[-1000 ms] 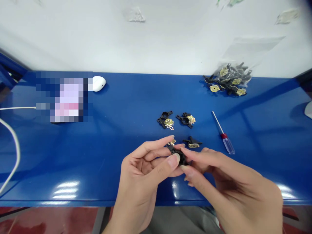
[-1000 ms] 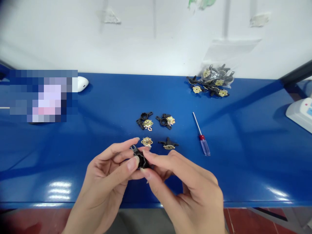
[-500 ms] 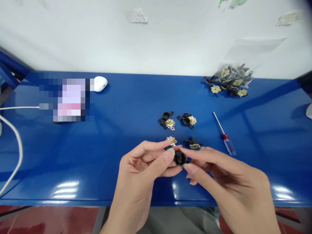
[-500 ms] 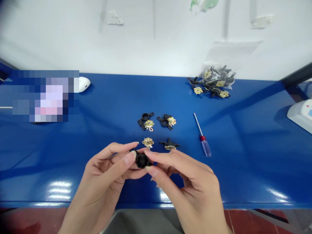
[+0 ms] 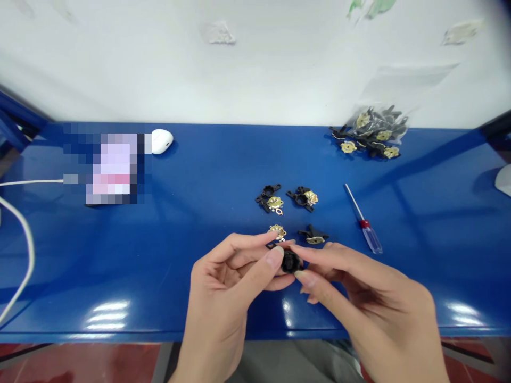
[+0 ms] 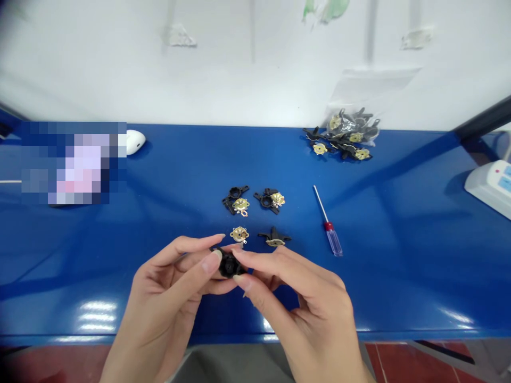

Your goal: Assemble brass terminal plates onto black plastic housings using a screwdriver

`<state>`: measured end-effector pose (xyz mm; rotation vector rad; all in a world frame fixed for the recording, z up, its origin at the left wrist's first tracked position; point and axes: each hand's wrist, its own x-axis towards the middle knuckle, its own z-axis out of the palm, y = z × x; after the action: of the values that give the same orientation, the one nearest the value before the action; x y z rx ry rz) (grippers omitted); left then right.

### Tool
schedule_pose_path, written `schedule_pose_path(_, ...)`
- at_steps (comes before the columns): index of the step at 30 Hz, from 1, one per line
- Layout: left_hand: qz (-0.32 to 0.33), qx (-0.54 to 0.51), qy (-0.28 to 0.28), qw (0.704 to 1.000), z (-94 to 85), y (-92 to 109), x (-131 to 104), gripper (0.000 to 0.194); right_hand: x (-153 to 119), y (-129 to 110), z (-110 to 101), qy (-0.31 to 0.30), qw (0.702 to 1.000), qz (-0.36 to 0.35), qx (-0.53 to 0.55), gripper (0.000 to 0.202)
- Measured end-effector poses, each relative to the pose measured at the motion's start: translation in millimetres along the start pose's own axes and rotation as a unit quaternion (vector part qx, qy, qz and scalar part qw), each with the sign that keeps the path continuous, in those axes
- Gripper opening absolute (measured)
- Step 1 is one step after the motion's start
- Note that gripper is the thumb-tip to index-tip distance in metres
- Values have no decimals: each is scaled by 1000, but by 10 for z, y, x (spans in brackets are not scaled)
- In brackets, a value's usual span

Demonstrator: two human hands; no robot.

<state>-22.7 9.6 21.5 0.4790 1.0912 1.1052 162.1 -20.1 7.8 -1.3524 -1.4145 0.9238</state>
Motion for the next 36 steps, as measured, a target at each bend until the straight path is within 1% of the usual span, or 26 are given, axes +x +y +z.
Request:
schedule_pose_path(2, 0, 9, 7, 1000, 8, 11, -15, 7, 3, -9, -6, 0, 1000, 0, -2, 40)
schedule_pose_path(6, 2, 6, 4, 1000, 16, 26, -30, 7, 2, -28, -21, 0, 1000, -4, -6, 41)
schedule_pose_path(10, 16, -1, -14, 1000, 1, 6, 0, 18, 2, -22, 1, 6, 1000, -10, -16, 38)
schedule_pose_path(13, 37, 1, -28, 999, -34, -17, 39, 30, -3, 5, 43, 14, 999, -27, -22, 43)
schedule_pose_path(15, 47, 8, -33, 998, -62, -27, 55, 29, -15, 30, 72, 19, 999, -41, -20, 48)
schedule_pose_path(17, 53, 17, -29, 998, -87, -34, 60, 23, -32, 50, 96, 24, 998, -49, -23, 46)
schedule_pose_path(25, 52, 32, 21, 998, -133, -87, 23, 25, -69, 71, 185, 31, 996, -68, -51, 36)
schedule_pose_path(28, 54, 36, 40, 997, -142, -104, 15, 25, -67, 60, 204, 29, 995, -76, -58, 38)
schedule_pose_path(30, 67, 29, 57, 996, -141, -96, 28, 24, -49, 28, 189, 47, 994, -74, -70, 39)
schedule_pose_path(32, 91, 23, 80, 992, -135, -72, 56, 25, -12, -15, 147, 88, 988, -72, -103, 36)
schedule_pose_path(34, 113, 28, 96, 989, -128, -46, 92, 26, 44, -46, 88, 121, 977, -71, -159, 29)
schedule_pose_path(36, 125, 39, 102, 986, -125, -32, 124, 25, 118, -48, 32, 121, 964, -83, -224, 23)
